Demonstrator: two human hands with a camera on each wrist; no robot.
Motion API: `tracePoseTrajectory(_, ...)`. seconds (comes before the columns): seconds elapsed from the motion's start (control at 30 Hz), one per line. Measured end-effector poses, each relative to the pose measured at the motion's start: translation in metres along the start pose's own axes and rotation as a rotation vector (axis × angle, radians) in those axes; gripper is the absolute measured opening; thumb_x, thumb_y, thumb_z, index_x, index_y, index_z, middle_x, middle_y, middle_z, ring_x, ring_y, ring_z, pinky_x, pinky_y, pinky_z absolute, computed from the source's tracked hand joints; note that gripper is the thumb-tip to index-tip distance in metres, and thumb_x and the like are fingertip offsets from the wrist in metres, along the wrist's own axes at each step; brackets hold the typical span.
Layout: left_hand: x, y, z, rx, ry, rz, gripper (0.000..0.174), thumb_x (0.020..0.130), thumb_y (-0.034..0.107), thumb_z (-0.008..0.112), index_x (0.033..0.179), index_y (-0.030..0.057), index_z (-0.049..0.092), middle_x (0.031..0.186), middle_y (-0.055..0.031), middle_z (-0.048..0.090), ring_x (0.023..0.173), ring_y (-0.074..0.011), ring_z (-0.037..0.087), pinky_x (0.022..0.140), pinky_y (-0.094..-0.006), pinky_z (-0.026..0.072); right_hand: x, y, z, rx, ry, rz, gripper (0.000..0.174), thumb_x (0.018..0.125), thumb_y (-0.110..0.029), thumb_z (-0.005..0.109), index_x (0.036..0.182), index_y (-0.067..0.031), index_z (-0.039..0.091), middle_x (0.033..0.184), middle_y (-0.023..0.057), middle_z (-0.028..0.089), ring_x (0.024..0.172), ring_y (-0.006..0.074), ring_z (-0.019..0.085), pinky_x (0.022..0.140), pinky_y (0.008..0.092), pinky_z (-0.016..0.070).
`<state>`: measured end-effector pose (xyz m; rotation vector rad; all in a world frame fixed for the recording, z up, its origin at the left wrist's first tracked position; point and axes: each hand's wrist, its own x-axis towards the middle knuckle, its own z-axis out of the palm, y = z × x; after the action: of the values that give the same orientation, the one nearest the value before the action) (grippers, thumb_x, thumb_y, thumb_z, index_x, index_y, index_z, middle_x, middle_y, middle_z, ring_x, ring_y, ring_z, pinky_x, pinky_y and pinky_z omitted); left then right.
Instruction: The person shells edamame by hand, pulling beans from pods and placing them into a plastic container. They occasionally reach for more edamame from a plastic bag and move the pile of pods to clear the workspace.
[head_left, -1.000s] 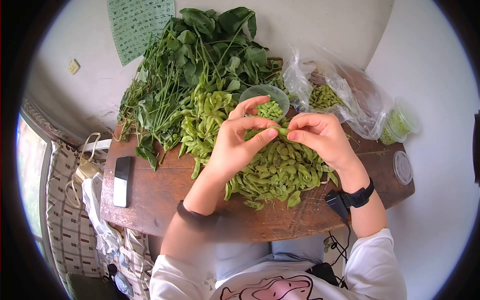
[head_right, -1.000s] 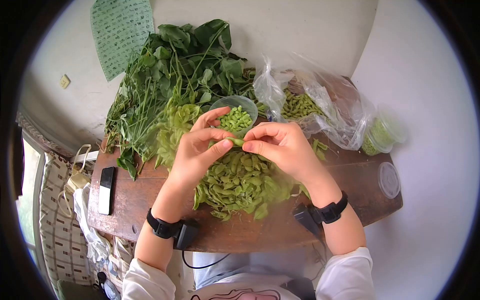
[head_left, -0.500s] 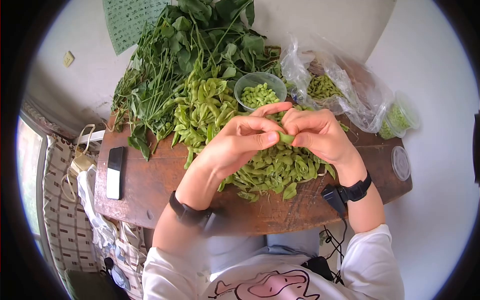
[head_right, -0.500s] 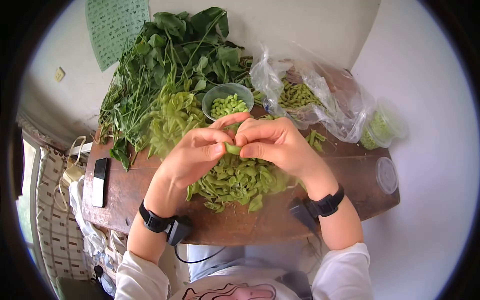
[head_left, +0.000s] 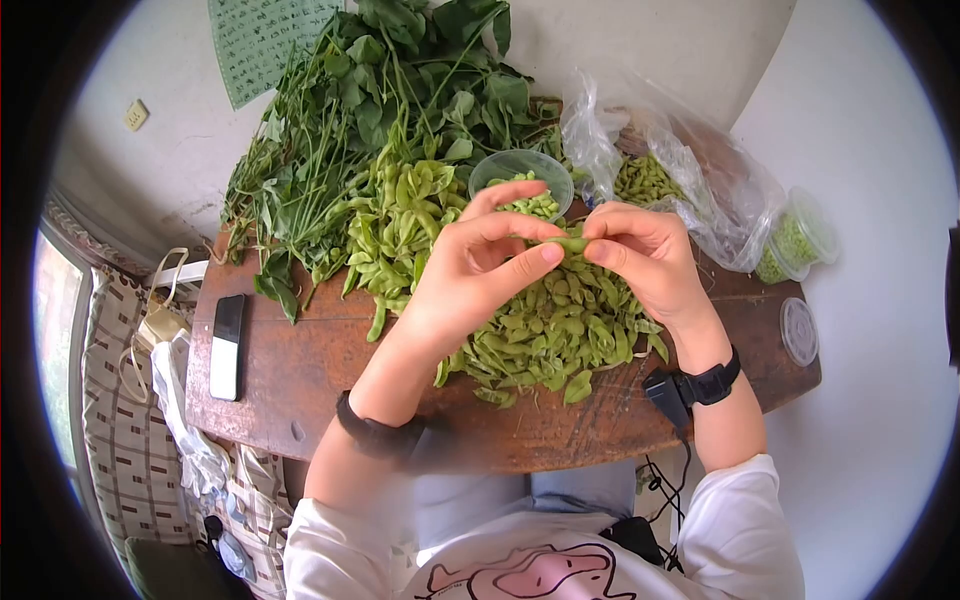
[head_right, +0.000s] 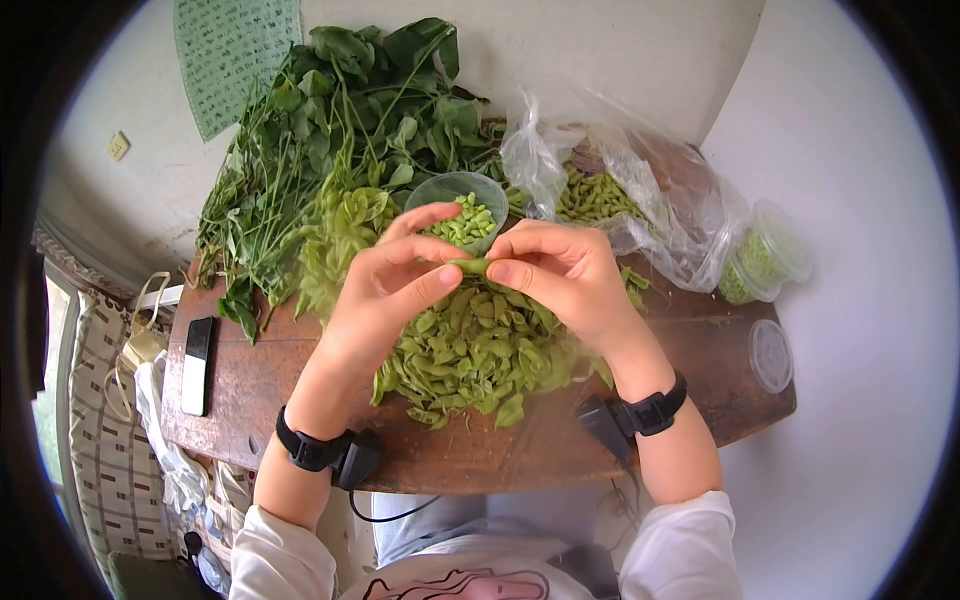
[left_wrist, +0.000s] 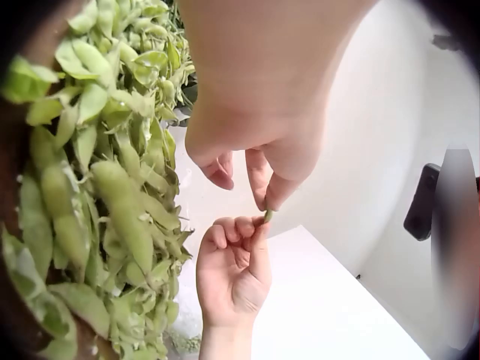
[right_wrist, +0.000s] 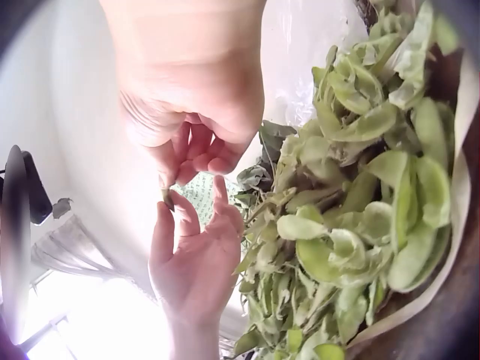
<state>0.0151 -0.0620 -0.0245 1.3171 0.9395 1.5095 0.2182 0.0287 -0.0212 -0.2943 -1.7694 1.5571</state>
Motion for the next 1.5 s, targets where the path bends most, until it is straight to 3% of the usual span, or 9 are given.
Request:
tracePoseTrajectory(0.03, 0.000, 0.001, 0.000, 0.000, 0.001, 0.002, 0.019, 0.087, 0.011, 0.078, 0.104, 0.0054, 0.075, 0.144, -0.0105, 0.046, 0.113, -0.0200, 0.054, 0.088, -0.0328, 0.0504, 0.001, -0.004, 0.002, -0.090, 0.064, 0.000, 0.008, 0.091, -0.002, 0.070, 0.097, 0.0038, 0.069, 0.093, 0.0013, 0.066, 0.086, 0.0067, 0.059, 0.076, 0.0218, 0.0481)
tracePoseTrajectory(0.13, 0.003, 0.002, 0.003, 0.844, 0.171, 0.492, 0.020, 0.076, 0.011, 0.082, 0.094, 0.0149, 0.077, 0.132, -0.0117, 0.056, 0.106, -0.0273, 0.055, 0.088, -0.0361, 0.0490, 0.000, -0.010, 0.009, -0.135, 0.091, 0.063, 0.012, 0.093, -0.005, 0.069, 0.101, 0.0036, 0.068, 0.092, 0.0004, 0.066, 0.085, 0.0053, 0.059, 0.076, 0.0207, 0.0476)
tracePoseTrajectory(0.23, 0.001, 0.012, 0.002, 1.198, 0.224, 0.675, 0.024, 0.068, 0.012, 0.084, 0.091, 0.0158, 0.076, 0.133, -0.0068, 0.058, 0.106, -0.0289, 0.054, 0.089, -0.0372, 0.0489, 0.000, -0.011, 0.009, -0.142, 0.087, 0.171, 0.014, 0.093, -0.008, 0.070, 0.102, 0.0025, 0.068, 0.090, -0.0001, 0.067, 0.083, 0.0049, 0.059, 0.073, 0.0203, 0.0469)
tracePoseTrajectory(0.53, 0.005, -0.010, -0.008, 1.457, 0.275, 1.096, 0.029, 0.066, 0.012, 0.081, 0.094, 0.0126, 0.076, 0.134, -0.0009, 0.062, 0.108, -0.0219, 0.053, 0.089, -0.0312, 0.0476, 0.000, 0.001, 0.014, 0.213, 0.061, 0.367, 0.015, 0.093, -0.013, 0.072, 0.099, 0.0003, 0.070, 0.085, -0.0013, 0.066, 0.074, 0.0058, 0.056, 0.067, 0.0213, 0.0456)
tracePoseTrajectory(0.73, 0.003, -0.004, -0.004, 1.499, 0.151, 1.030, 0.013, 0.078, 0.004, 0.071, 0.090, 0.0022, 0.069, 0.136, -0.0014, 0.061, 0.113, -0.0198, 0.055, 0.087, -0.0340, 0.0511, 0.000, 0.002, 0.016, -0.092, 0.061, 0.257, 0.008, 0.092, -0.006, 0.071, 0.089, 0.0003, 0.067, 0.083, 0.0011, 0.066, 0.074, 0.0055, 0.057, 0.064, 0.0224, 0.0451)
tracePoseTrajectory(0.87, 0.004, -0.007, -0.003, 1.425, 0.134, 0.966, 0.020, 0.068, 0.009, 0.077, 0.087, 0.0076, 0.073, 0.135, -0.0011, 0.063, 0.113, -0.0243, 0.053, 0.091, -0.0335, 0.0472, -0.002, 0.005, 0.019, -0.286, 0.090, 0.044, 0.007, 0.089, 0.000, 0.071, 0.089, 0.0036, 0.065, 0.081, 0.0025, 0.067, 0.073, 0.0077, 0.059, 0.064, 0.0247, 0.0463)
tracePoseTrajectory(1.07, 0.001, 0.002, 0.002, 1.205, 0.045, 0.784, 0.017, 0.073, 0.003, 0.075, 0.087, -0.0035, 0.069, 0.133, -0.0062, 0.061, 0.117, -0.0304, 0.051, 0.091, -0.0372, 0.0496, -0.001, -0.001, 0.013, -0.550, 0.036, -0.138, 0.008, 0.086, 0.002, 0.071, 0.087, 0.0043, 0.064, 0.084, 0.0056, 0.067, 0.073, 0.0122, 0.061, 0.066, 0.0269, 0.0478)
tracePoseTrajectory(1.23, 0.001, 0.004, 0.002, 0.965, 0.012, 0.514, 0.015, 0.076, 0.008, 0.079, 0.091, 0.0044, 0.078, 0.134, -0.0091, 0.061, 0.119, -0.0311, 0.049, 0.097, -0.0385, 0.0460, 0.001, -0.001, 0.006, -0.424, -0.008, -0.157, 0.008, 0.085, 0.005, 0.072, 0.086, 0.0032, 0.064, 0.084, 0.0069, 0.066, 0.077, 0.0139, 0.061, 0.067, 0.0273, 0.0476)
tracePoseTrajectory(1.5, 0.002, -0.001, -0.005, 0.516, -0.120, 0.181, 0.017, 0.087, 0.011, 0.075, 0.102, 0.0046, 0.078, 0.142, -0.0138, 0.056, 0.130, -0.0255, 0.049, 0.103, -0.0376, 0.0435, 0.003, -0.002, 0.000, -0.366, -0.090, -0.288, 0.011, 0.082, 0.010, 0.071, 0.085, 0.0016, 0.065, 0.085, 0.0082, 0.068, 0.079, 0.0174, 0.061, 0.070, 0.0285, 0.0490)
